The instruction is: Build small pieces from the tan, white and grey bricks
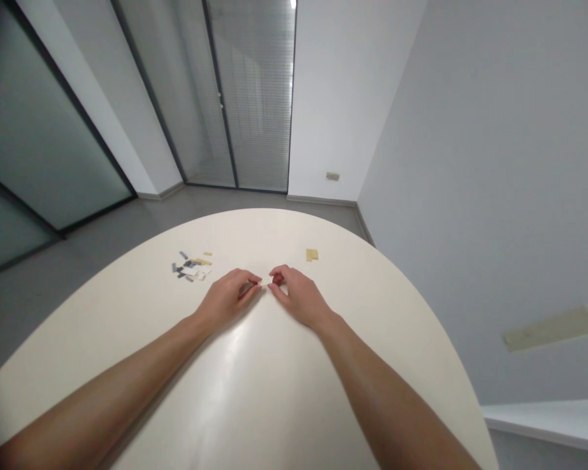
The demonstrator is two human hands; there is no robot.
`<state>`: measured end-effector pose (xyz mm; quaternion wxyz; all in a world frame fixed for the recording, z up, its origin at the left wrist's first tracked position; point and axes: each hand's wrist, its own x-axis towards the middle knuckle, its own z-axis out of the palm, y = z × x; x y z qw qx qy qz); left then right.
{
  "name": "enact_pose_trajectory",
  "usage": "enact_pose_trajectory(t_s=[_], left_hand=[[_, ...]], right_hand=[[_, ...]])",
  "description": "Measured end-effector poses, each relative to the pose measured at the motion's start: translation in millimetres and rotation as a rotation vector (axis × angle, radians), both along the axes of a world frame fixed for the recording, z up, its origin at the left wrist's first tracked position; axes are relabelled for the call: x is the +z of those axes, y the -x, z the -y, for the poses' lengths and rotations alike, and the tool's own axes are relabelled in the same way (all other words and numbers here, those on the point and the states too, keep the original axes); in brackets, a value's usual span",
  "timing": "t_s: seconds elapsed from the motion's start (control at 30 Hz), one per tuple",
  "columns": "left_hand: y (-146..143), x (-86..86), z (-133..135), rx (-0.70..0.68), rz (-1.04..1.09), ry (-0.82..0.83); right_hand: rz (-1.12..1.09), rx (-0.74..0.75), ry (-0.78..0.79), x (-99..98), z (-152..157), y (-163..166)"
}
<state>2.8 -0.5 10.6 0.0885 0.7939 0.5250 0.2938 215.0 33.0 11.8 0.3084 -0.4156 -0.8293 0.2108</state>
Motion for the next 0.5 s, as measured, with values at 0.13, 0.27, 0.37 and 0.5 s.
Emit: enact_pose_trajectory(t_s=[0.13, 0.27, 0.37, 0.5], left_hand=[[0.0, 1.3, 0.3, 0.003, -0.004, 0.013], [-0.7, 2.9, 0.8, 0.011, 0.001, 0.009], [-1.3, 4.2, 1.8, 0.016, 0.002, 0.015], [-1.5, 4.8, 2.6, 0.017, 0.004, 0.018]], right_hand=[[0.0, 0.0, 0.001, -0.4, -0.7, -0.1], [0.002, 0.019, 0.013, 0.3, -0.6, -0.4], [0.004, 0.028, 0.009, 1.8, 0.2, -0.4], [0.013, 0.029, 0.016, 4.0, 1.5, -0.1]])
